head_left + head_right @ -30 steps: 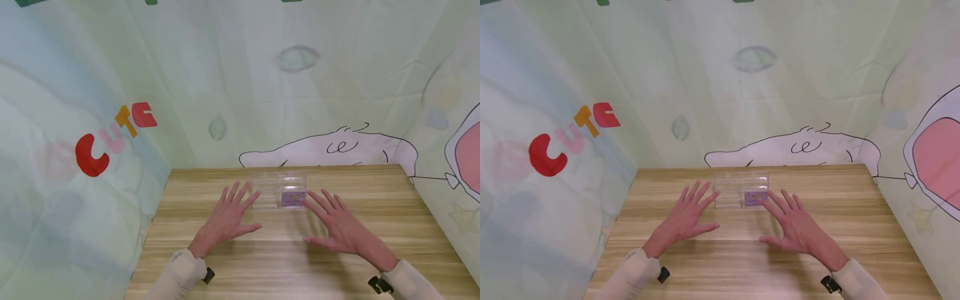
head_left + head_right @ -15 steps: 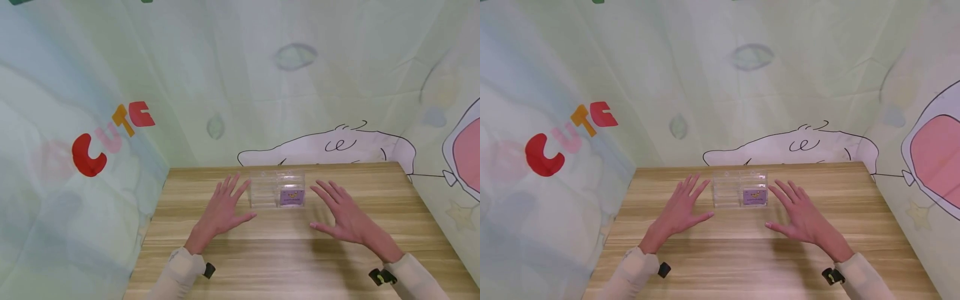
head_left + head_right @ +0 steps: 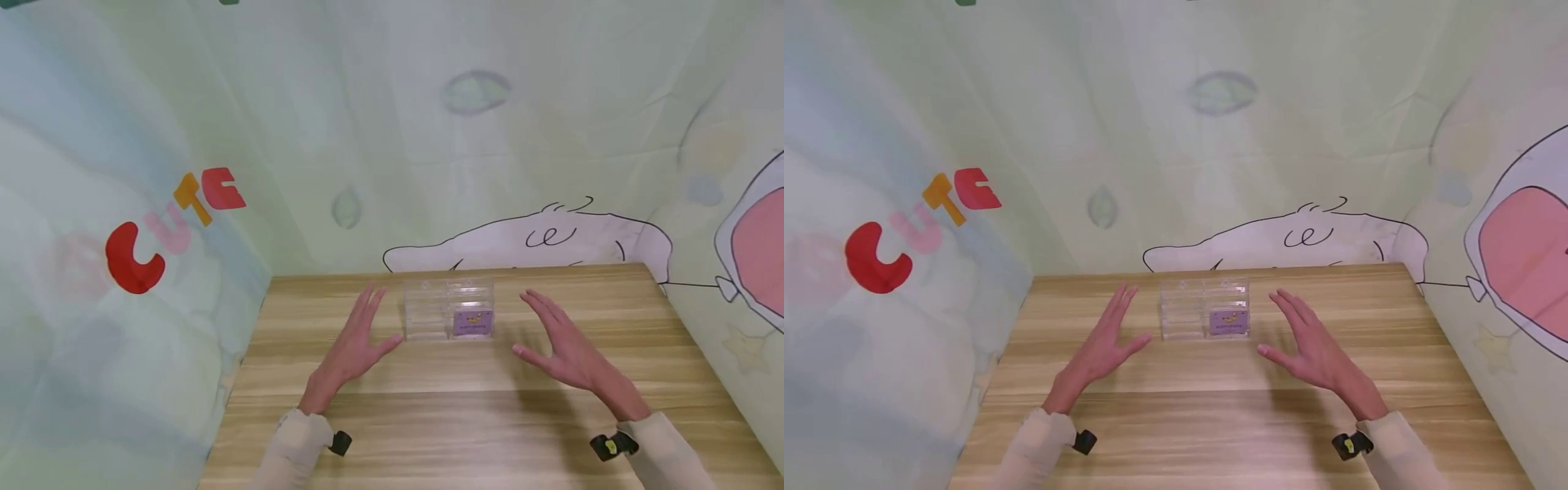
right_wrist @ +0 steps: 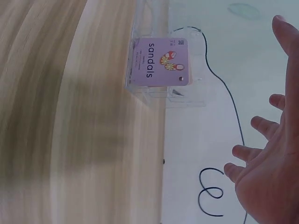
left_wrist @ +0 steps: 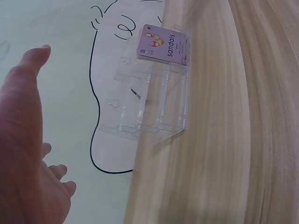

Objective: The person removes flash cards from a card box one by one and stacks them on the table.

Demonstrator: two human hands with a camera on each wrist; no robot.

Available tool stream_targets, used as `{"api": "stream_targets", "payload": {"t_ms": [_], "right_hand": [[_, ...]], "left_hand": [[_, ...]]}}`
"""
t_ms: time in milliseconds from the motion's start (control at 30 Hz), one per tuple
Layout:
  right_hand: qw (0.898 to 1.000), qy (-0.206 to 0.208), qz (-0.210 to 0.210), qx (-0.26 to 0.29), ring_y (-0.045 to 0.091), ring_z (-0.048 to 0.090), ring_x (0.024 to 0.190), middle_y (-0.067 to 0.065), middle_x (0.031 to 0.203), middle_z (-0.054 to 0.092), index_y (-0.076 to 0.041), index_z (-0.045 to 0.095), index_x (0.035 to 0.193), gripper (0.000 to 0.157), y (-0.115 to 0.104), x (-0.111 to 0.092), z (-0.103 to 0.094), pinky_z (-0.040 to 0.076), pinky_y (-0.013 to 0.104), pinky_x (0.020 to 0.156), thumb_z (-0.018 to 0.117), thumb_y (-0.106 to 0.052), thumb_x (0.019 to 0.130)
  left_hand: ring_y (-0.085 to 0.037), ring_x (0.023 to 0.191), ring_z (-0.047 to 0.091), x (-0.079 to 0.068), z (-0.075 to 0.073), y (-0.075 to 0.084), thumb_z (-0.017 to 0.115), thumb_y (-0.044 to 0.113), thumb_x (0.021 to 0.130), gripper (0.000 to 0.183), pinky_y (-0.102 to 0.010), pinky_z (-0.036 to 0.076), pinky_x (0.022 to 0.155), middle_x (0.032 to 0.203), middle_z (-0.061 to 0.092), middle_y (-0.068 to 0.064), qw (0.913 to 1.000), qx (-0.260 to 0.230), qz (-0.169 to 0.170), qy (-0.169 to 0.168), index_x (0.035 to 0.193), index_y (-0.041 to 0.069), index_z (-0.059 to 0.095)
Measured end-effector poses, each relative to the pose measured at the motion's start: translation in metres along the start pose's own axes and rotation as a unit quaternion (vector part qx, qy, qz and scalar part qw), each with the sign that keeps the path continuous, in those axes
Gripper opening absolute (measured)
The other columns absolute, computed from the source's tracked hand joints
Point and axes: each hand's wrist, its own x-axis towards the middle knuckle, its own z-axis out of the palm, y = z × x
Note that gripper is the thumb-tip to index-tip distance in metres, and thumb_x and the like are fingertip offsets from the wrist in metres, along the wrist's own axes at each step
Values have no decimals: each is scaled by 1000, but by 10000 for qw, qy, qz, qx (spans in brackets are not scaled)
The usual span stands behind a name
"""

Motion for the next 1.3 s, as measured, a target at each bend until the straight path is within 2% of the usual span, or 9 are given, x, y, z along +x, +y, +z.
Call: {"api": "stream_targets", "payload": {"t_ms": [233,400,567,667,900,1033,1133,1200,1300], "right_hand": [[9973,86,363,634,47,27,150,23,166,27,-8,24,164,89,13,0,12,28,74,116,73,-37,96],[9905,145,605,1226,53,30,146,24,165,28,-6,25,163,81,20,-2,21,30,74,115,68,-32,100],[9727,173,808,2168,58,31,144,27,165,26,-3,23,163,71,28,-4,30,31,71,117,60,-21,105],[9607,196,902,2619,58,31,144,29,164,25,-2,20,163,67,33,-5,37,28,72,117,55,-17,107],[9430,250,1264,3068,54,33,145,27,164,28,-6,20,164,60,40,-6,48,33,71,115,46,-23,112],[9315,369,1382,3343,55,33,145,28,162,32,-4,22,163,59,41,-5,58,30,71,117,44,-23,112],[9263,411,1386,3479,52,35,145,27,161,34,-3,24,162,57,41,-5,64,31,64,119,44,-23,112],[9242,415,1366,3542,49,38,144,27,161,35,-3,25,162,56,41,-5,66,37,50,120,43,-23,112],[9184,436,1334,3699,48,40,143,26,162,34,-2,25,161,56,42,-6,69,41,24,113,41,-24,113]], "left_hand": [[-27,158,13,4,20,-16,61,50,100,86,-63,20,125,174,11,-4,9937,-984,-456,280,168,25,14],[-37,154,25,6,38,-29,63,42,102,82,-59,27,124,172,19,-8,9751,-1998,-761,590,168,22,18],[-37,153,29,8,53,-36,63,35,104,77,-52,29,125,171,22,-9,9531,-2747,-990,803,167,18,22],[-38,152,30,9,63,-38,61,31,104,73,-55,29,124,170,25,-11,9428,-3027,-1081,884,166,16,25],[-39,152,30,14,84,-34,58,25,107,64,-58,31,122,169,29,-10,9227,-3517,-1267,944,164,15,31],[-35,153,29,17,92,-31,58,33,107,66,-55,30,124,169,29,-8,9117,-3731,-1447,929,164,16,31],[-33,153,30,18,98,-30,59,39,105,70,-54,31,124,168,30,-7,9030,-3860,-1649,919,164,17,30],[-31,152,32,20,101,-30,60,43,104,71,-52,32,124,168,32,-6,8996,-3900,-1744,906,164,18,31],[-31,151,34,24,104,-29,60,43,104,71,-49,31,124,167,33,-7,8971,-3944,-1768,913,164,16,32]]}}
